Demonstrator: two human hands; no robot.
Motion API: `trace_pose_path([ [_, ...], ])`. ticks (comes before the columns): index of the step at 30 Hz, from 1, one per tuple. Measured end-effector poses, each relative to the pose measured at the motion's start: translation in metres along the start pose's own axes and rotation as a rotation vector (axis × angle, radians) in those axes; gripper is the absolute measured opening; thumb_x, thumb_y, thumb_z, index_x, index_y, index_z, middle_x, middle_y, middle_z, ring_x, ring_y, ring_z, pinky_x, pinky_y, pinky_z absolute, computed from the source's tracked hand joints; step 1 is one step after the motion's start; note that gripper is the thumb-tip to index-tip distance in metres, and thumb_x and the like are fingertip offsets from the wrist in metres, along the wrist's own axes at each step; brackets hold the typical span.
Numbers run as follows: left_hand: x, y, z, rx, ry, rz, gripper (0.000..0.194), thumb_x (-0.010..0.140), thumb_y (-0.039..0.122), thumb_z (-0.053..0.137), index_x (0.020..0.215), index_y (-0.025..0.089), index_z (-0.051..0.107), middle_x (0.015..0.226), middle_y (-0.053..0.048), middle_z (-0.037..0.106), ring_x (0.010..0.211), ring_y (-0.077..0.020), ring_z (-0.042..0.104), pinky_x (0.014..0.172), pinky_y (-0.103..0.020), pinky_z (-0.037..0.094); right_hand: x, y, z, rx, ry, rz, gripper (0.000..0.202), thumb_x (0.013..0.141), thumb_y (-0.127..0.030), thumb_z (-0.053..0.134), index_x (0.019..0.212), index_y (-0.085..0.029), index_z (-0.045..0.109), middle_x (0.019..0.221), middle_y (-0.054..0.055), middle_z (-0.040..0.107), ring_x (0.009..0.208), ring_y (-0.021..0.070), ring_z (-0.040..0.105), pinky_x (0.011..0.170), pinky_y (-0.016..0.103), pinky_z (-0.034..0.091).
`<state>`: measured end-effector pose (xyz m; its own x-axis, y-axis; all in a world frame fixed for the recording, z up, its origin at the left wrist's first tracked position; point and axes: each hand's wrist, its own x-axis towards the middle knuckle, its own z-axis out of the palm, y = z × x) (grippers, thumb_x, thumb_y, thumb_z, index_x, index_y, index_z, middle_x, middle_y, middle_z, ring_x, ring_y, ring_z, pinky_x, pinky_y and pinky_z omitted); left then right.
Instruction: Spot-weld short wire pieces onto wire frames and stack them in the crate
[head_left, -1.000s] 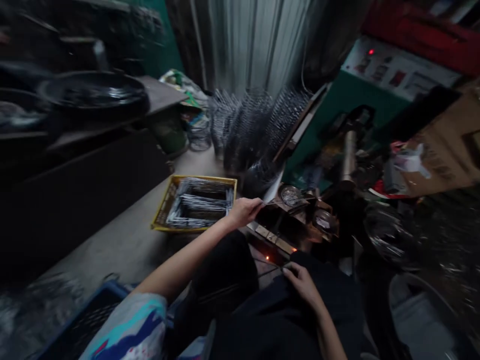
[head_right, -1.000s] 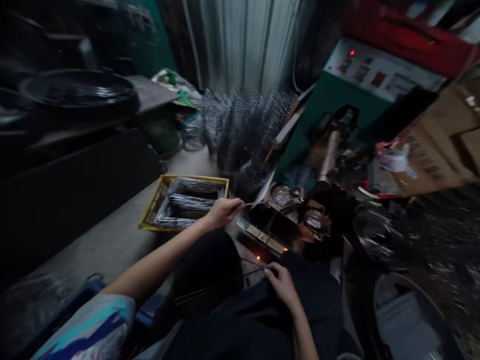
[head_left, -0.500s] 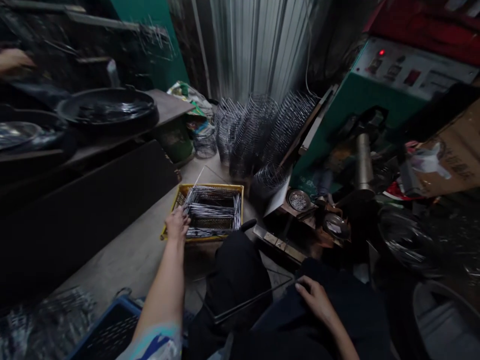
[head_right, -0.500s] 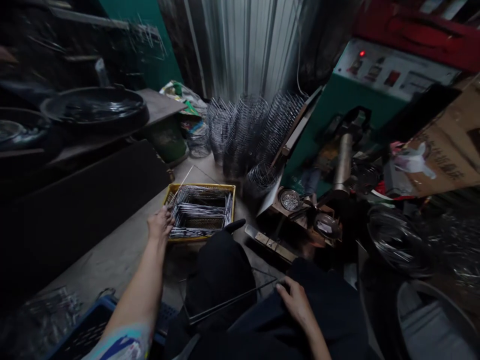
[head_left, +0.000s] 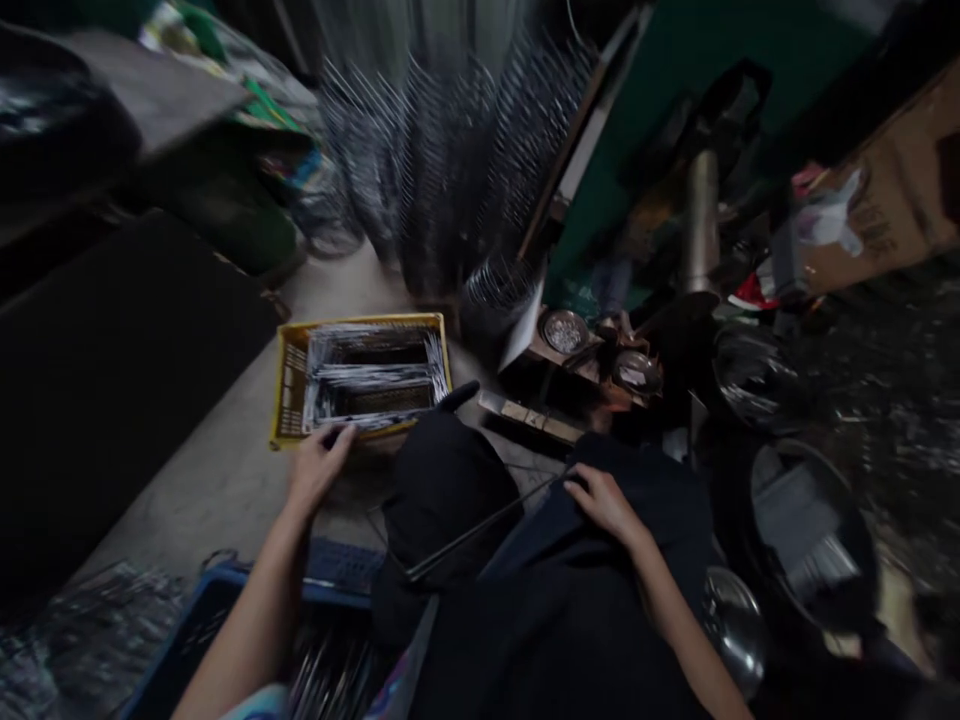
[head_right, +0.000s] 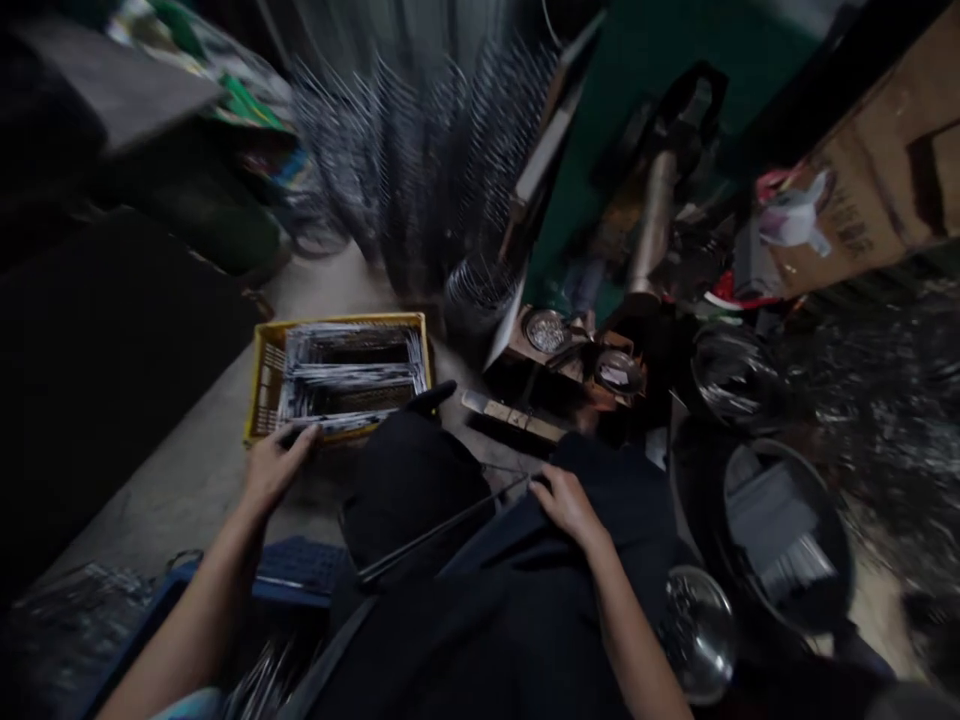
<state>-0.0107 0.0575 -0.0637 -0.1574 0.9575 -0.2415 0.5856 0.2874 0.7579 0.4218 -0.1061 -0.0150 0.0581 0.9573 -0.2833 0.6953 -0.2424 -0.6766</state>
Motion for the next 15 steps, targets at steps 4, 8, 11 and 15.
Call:
trace_pose_path([
  [4, -0.093, 0.034, 0.008, 0.128, -0.747, 0.332, 0.032, 0.084, 0.051, 0.056, 0.073, 0.022, 0.064, 0.072, -0.002, 0.062, 0.071, -0.0211, 0.058, 0.066, -0.027, 0.044, 0.0, 0.006, -0.037, -0.1, 0.152, -0.032, 0.019, 0.091, -0.032, 0.054, 0.096, -0.022, 0.069, 0.096, 0.007, 0.072, 0.091, 0.0223, 0.066, 0.083, 0.031, 0.045],
  [8, -0.145, 0.05, 0.018, 0.394, -0.809, 0.564, 0.03, 0.09, 0.041, 0.048, 0.071, 0.021, 0.061, 0.079, -0.007, 0.065, 0.076, -0.0229, 0.058, 0.07, -0.031, 0.043, -0.016, 0.018, -0.086, -0.177, 0.336, 0.032, 0.025, 0.093, -0.036, 0.05, 0.101, -0.021, 0.069, 0.097, 0.007, 0.072, 0.091, 0.022, 0.067, 0.083, 0.031, 0.046],
  [11, -0.146, 0.056, 0.021, 0.475, -0.71, 0.629, 0.033, 0.092, 0.04, 0.041, 0.07, 0.021, 0.056, 0.077, -0.008, 0.063, 0.076, -0.0237, 0.057, 0.072, -0.033, 0.043, -0.041, 0.045, -0.119, -0.242, 0.472, 0.135, 0.032, 0.092, -0.044, 0.05, 0.102, -0.021, 0.07, 0.095, 0.008, 0.073, 0.086, 0.0232, 0.067, 0.079, 0.032, 0.047],
  [15, -0.122, 0.084, 0.018, 0.453, -0.583, 0.528, 0.036, 0.093, 0.047, 0.037, 0.075, 0.021, 0.054, 0.071, -0.005, 0.061, 0.067, -0.0207, 0.057, 0.066, -0.029, 0.041, -0.081, 0.11, -0.153, -0.335, 0.634, 0.319, 0.041, 0.088, -0.049, 0.049, 0.1, -0.017, 0.072, 0.09, 0.012, 0.074, 0.083, 0.0265, 0.067, 0.075, 0.034, 0.047],
])
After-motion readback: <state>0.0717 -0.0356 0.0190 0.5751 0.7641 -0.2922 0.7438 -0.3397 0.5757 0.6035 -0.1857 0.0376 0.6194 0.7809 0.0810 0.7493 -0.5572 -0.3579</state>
